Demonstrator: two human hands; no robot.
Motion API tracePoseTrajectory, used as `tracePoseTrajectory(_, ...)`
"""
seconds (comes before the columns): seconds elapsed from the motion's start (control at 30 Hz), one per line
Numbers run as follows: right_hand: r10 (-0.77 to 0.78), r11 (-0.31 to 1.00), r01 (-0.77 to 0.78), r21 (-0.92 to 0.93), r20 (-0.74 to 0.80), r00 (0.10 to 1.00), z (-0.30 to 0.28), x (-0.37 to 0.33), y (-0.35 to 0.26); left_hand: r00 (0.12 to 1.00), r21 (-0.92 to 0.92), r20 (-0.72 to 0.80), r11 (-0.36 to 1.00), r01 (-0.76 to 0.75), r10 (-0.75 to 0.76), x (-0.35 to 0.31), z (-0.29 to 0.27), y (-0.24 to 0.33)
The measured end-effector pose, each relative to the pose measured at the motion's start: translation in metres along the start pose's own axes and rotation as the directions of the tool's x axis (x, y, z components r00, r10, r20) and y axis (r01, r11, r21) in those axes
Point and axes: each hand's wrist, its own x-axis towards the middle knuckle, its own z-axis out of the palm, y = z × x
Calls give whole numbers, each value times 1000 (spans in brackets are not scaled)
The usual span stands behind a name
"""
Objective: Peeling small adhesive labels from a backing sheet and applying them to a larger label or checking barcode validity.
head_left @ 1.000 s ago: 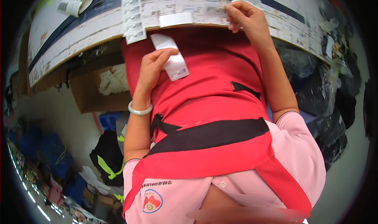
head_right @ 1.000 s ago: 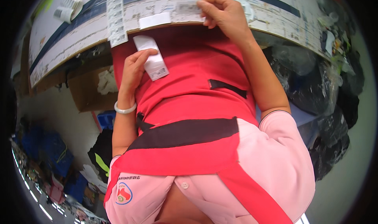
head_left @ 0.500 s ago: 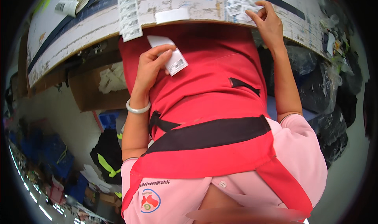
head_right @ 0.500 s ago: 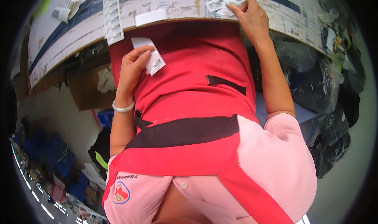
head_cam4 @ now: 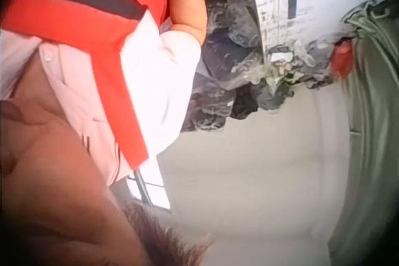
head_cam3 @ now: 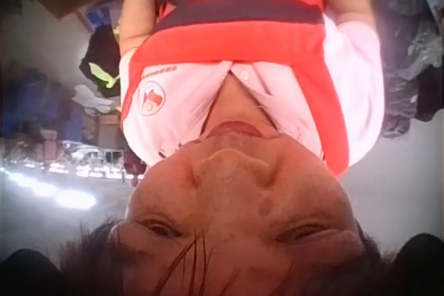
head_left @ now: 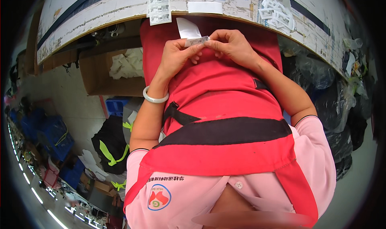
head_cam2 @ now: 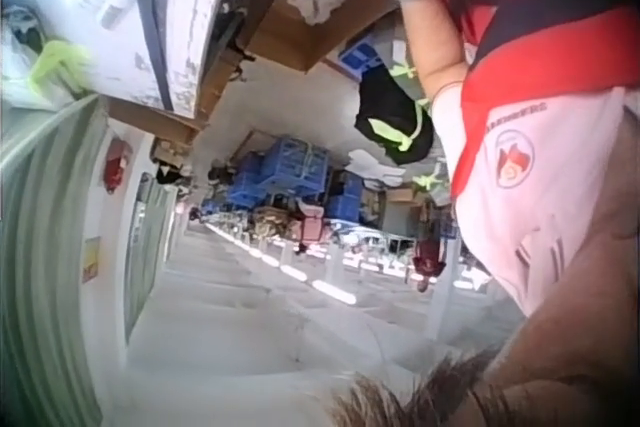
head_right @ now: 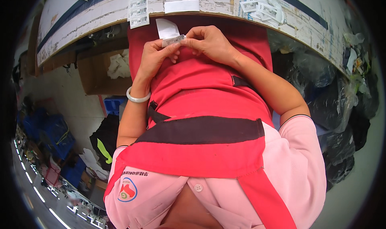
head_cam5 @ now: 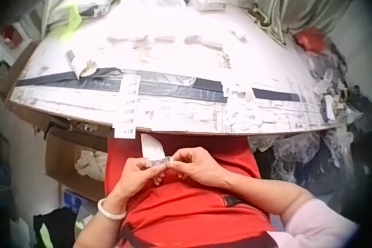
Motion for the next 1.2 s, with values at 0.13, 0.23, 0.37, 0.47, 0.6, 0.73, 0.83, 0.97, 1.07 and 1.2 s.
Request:
tracePoseTrajectory(0.13,-170,982,154,-107,-155,973,1,1,-9,1000,38,-20,999,15,-14,1,2,1)
tracePoseTrajectory(0.23,-276,950,253,-185,-114,954,-3,4,-9,1000,45,7,999,12,-13,2,1,2)
tracePoseTrajectory(0.37,-306,938,274,-213,-134,943,-14,9,-20,997,-185,79,982,31,-16,3,-10,-8)
tracePoseTrajectory(0.47,-206,975,176,-134,-259,944,-31,19,-34,995,-92,-47,992,-87,83,5,0,1)
tracePoseTrajectory(0.6,-200,972,159,-172,-257,945,-43,38,-43,1000,-104,-15,995,-4,2,4,-2,0)
tracePoseTrajectory(0.73,-153,986,128,-104,-287,946,-37,40,-61,1000,-61,-13,998,-14,13,5,-4,0)
tracePoseTrajectory(0.83,-98,994,79,-78,-288,953,-36,46,-58,1000,-68,-28,998,1,-3,5,-2,3)
tracePoseTrajectory(0.97,-103,993,80,-91,-289,952,-35,48,-59,999,-85,-34,996,-12,9,5,-3,0)
tracePoseTrajectory(1.07,-94,994,78,-71,-274,957,-36,49,-58,1000,-85,-27,996,-18,16,6,-4,-1)
tracePoseTrajectory(1.2,-91,993,65,-101,-274,958,-36,50,-58,999,-64,-30,998,-16,14,6,-3,-2)
